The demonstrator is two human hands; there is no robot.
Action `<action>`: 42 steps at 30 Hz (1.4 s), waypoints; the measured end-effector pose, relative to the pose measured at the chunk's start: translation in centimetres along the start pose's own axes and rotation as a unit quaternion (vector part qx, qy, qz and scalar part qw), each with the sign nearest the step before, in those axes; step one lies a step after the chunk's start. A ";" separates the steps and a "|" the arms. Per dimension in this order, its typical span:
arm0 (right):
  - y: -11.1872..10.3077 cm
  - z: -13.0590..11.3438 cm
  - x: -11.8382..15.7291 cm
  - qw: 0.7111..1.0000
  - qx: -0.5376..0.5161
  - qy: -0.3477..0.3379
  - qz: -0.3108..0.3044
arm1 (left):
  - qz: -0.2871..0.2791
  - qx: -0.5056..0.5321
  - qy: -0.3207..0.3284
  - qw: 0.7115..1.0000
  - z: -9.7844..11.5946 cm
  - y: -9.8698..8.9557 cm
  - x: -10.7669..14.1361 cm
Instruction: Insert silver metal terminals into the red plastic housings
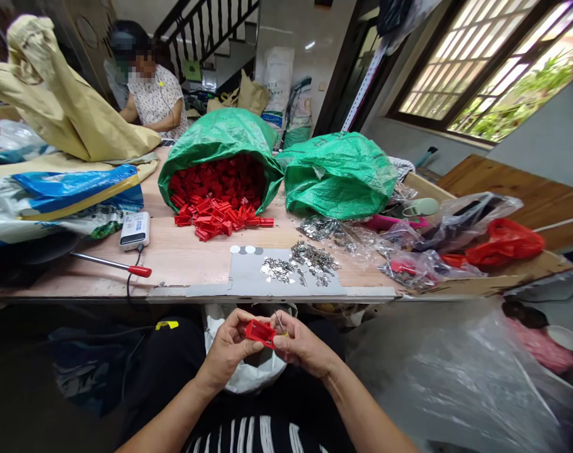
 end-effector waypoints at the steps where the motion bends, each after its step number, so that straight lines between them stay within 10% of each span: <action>1: -0.8 -0.7 -0.1 0.999 0.045 0.001 0.019 | 0.011 0.015 -0.001 1.000 -0.2 -0.2 -0.1; 4: -4.5 -4.2 0.1 0.951 0.261 -0.018 0.166 | 0.036 0.039 -0.001 0.999 -0.4 -0.4 -0.2; 9: -8.3 -8.2 0.0 0.745 0.590 0.011 0.311 | 0.052 0.041 -0.018 0.998 -0.4 -0.5 -0.3; 15: -9.3 -7.9 -1.4 0.687 0.657 0.077 0.302 | 0.072 0.036 -0.027 0.996 -0.7 -1.3 -0.1; 28: -9.5 -8.2 -1.1 0.692 0.644 0.055 0.322 | 0.099 0.043 -0.033 0.994 -0.7 -1.1 -0.2; 36: -8.9 -8.6 0.2 0.782 0.531 -0.028 0.324 | 0.126 0.005 -0.011 0.992 0.4 -1.2 -0.5; 42: -5.2 -6.8 -1.0 0.912 0.319 -0.082 0.243 | 0.149 -0.148 0.060 0.976 2.7 -0.6 -0.9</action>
Point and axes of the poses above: each hand's wrist, its own x-axis away from the middle knuckle, its own y-axis out of the palm, z = x × y, the point moved 7 cm from there along -x, towards the middle knuckle, and after that the axes turned 11 degrees about -z, right-handed, at the moved point
